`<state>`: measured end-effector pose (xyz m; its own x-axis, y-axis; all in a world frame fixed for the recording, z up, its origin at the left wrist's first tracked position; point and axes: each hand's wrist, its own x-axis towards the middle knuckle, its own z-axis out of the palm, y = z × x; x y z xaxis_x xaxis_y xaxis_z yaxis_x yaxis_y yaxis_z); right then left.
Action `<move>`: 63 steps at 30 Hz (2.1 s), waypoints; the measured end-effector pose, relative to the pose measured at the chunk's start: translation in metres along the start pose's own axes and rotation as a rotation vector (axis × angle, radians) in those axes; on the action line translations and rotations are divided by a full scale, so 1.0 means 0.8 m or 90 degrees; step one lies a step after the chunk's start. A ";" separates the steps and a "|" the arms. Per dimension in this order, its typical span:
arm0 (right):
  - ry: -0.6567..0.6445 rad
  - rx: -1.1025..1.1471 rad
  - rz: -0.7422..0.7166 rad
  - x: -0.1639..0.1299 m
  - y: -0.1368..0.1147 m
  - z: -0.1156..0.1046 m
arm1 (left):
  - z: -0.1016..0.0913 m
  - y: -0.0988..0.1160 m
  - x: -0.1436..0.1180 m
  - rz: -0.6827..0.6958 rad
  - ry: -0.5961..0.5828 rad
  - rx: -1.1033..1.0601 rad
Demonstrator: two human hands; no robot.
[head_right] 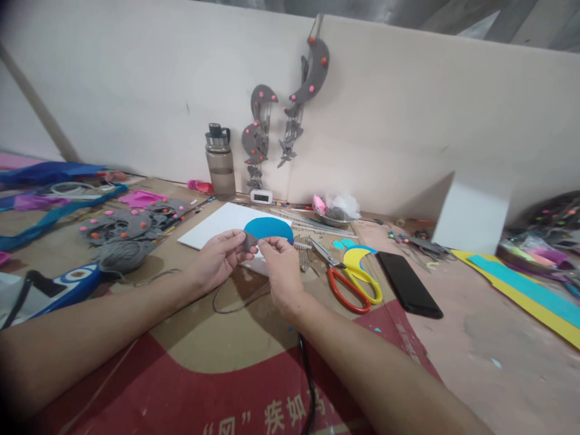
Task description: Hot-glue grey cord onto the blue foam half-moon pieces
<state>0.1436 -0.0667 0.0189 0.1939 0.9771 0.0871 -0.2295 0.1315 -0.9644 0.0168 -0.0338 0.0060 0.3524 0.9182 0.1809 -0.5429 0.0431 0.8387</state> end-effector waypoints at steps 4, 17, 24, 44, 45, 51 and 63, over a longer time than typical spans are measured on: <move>-0.010 0.001 0.003 -0.002 -0.002 0.000 | -0.005 0.000 0.004 -0.038 -0.020 0.004; 0.021 -0.146 -0.095 -0.007 -0.001 -0.001 | 0.003 -0.005 -0.001 0.034 -0.005 0.066; -0.046 -0.182 -0.154 -0.009 -0.005 -0.002 | 0.008 -0.005 -0.005 0.050 -0.025 0.151; -0.029 -0.241 -0.200 -0.002 0.015 -0.010 | 0.010 -0.001 -0.005 0.023 0.027 0.240; -0.032 -0.242 -0.193 -0.002 0.015 -0.010 | 0.010 -0.001 -0.005 0.025 0.023 0.234; -0.042 -0.262 -0.179 0.000 0.014 -0.012 | 0.011 0.000 -0.006 0.026 0.004 0.206; -0.035 -0.299 -0.193 -0.007 0.003 -0.010 | 0.004 -0.002 -0.005 -0.005 0.029 0.198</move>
<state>0.1492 -0.0728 0.0140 0.1320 0.9159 0.3791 0.2809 0.3322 -0.9004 0.0191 -0.0388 0.0055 0.3175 0.9352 0.1567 -0.2790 -0.0658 0.9580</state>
